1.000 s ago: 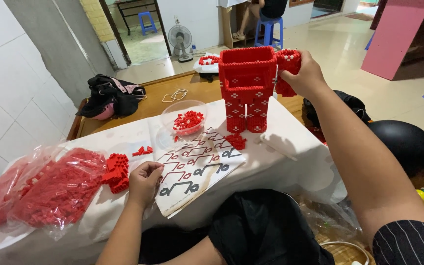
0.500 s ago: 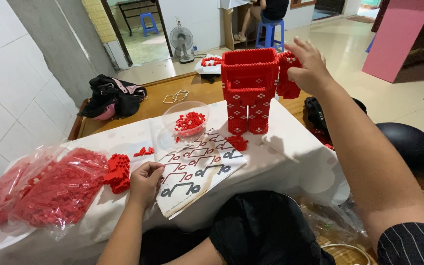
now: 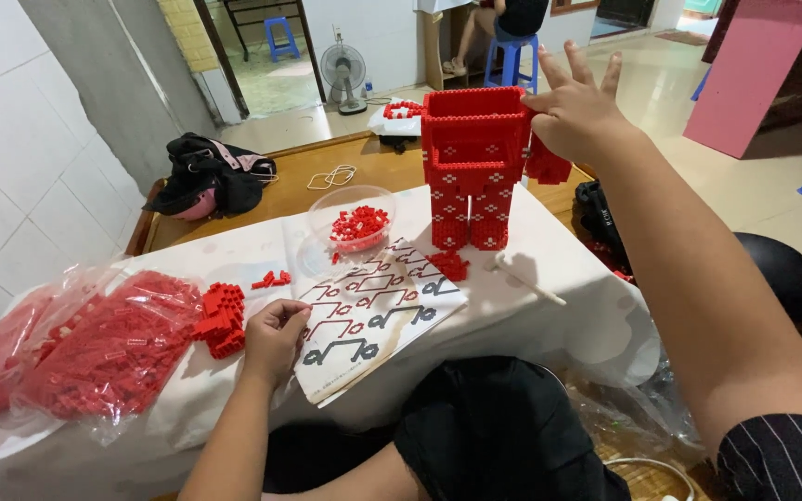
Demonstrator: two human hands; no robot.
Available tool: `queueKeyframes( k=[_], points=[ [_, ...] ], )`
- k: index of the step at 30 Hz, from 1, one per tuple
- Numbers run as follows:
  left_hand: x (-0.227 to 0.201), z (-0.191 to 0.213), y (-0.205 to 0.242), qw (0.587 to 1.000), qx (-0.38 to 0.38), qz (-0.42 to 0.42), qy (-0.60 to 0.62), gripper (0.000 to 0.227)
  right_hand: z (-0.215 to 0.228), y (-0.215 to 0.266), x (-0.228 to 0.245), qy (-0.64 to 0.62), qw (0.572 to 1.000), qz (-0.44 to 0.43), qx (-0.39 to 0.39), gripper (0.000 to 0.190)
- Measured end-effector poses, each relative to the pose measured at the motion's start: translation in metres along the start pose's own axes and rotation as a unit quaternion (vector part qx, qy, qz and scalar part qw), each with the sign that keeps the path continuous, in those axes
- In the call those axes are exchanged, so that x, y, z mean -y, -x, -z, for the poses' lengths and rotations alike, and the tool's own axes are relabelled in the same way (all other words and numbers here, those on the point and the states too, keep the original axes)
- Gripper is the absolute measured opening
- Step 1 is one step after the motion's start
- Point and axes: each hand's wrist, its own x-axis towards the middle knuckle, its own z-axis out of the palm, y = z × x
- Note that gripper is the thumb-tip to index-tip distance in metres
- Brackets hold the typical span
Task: Assembling a red robot-like structure using small plastic building blocks, including unfolding instructions and attaching pieces one by one.
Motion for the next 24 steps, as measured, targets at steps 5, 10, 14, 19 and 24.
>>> queueKeyframes(
  k=[5, 10, 14, 19, 24],
  points=[
    [-0.003, 0.001, 0.001, 1.000, -0.001, 0.002, -0.014, 0.007, 0.013, -0.002, 0.002, -0.019, 0.999, -0.029, 0.025, 0.049],
    [-0.008, -0.002, 0.002, 1.000, -0.008, 0.026, -0.002, 0.007, 0.040, 0.017, 0.015, -0.265, 0.953, -0.126, -0.081, 0.052],
    [0.000, 0.002, -0.003, 1.000, -0.001, 0.003, 0.015, 0.007, 0.012, 0.058, -0.002, -0.401, 0.880, -0.147, -0.209, 0.062],
    [0.025, 0.007, -0.019, 0.999, -0.007, -0.045, -0.021, 0.012, -0.048, 0.123, 0.006, -0.226, 0.897, -0.102, -0.365, 0.022],
    [0.018, 0.010, -0.018, 0.999, -0.009, -0.047, 0.000, 0.013, -0.107, 0.164, 0.012, -0.285, 0.902, -0.192, -0.260, 0.025]
  ],
)
